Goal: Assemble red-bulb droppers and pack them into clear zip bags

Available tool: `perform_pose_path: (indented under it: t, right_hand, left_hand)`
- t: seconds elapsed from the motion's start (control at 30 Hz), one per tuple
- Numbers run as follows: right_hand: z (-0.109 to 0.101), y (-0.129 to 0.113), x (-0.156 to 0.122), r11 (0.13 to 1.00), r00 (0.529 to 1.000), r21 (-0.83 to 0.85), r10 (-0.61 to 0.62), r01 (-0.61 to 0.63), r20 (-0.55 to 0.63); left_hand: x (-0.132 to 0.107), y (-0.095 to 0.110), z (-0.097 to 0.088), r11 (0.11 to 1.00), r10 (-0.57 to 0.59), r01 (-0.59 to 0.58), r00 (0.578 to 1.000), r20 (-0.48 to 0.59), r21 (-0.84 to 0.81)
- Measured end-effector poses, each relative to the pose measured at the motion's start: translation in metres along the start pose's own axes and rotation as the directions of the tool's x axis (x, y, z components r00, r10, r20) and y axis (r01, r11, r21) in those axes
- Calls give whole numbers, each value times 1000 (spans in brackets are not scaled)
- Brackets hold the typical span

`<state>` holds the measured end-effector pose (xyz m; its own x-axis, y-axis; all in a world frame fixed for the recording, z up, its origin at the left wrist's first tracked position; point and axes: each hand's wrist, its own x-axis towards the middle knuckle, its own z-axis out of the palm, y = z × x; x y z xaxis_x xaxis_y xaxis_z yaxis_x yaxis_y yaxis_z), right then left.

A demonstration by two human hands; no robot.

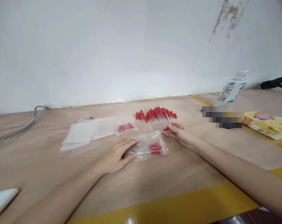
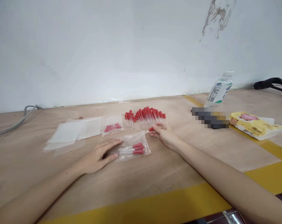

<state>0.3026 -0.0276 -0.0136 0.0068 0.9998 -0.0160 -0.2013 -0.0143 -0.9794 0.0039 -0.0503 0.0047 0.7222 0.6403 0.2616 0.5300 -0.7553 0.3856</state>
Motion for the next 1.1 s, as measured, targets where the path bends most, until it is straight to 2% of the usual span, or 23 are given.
perform_pose_path:
  t: [0.07, 0.1, 0.17, 0.27, 0.33, 0.4, 0.5, 0.63, 0.8, 0.9, 1.03, 1.1]
  right_hand:
    - [-6, -2, -4, 992, 982, -123, 54, -31, 183]
    - [-9, -3, -6, 978, 967, -207, 54, -1, 250]
    - [-15, -5, -6, 924, 943, -362, 9, 119, 333]
    - [-15, -4, -3, 805, 916, -518, -75, 288, 393]
    - [-10, -1, -2, 749, 909, -566, -115, 344, 400]
    - [-2, 2, -2, 729, 907, -574, -157, 374, 392]
    - [7, 5, -5, 729, 898, -553, -198, 403, 394]
    - [11, 5, -8, 750, 897, -534, -178, 390, 404]
    - [16, 8, -8, 727, 918, -571, -220, 380, 330]
    - [18, 12, -7, 643, 900, -630, -296, 435, 320]
    - [15, 12, -8, 445, 826, -700, -376, 559, 421]
    - [12, 9, -6, 406, 824, -725, -385, 556, 415]
  left_hand:
    - [0, 0, 0, 1000, -7, 7, 1000, 2, -5]
    - [0, 0, 0, 1000, -8, 9, 1000, 6, -6]
    - [0, 0, 0, 1000, -12, 12, 1000, 10, -5]
    - [0, 0, 1, 1000, -12, 12, 1000, 7, 11]
    - [0, 0, 1, 1000, -2, 2, 1000, 3, 28]
    - [0, 0, 1, 999, 8, -8, 1000, 3, 40]
    - [1, 1, 1, 999, 12, -12, 1000, 7, 40]
    - [1, 1, 1, 999, 16, -16, 1000, -3, 32]
    - [2, 2, 1, 1000, 27, -27, 999, -20, 14]
    - [2, 2, 1, 1000, 19, -19, 1000, -22, 5]
    - [2, 0, 2, 999, 38, -38, 999, -19, 7]
    - [3, -1, 2, 999, 42, -42, 999, -5, 17]
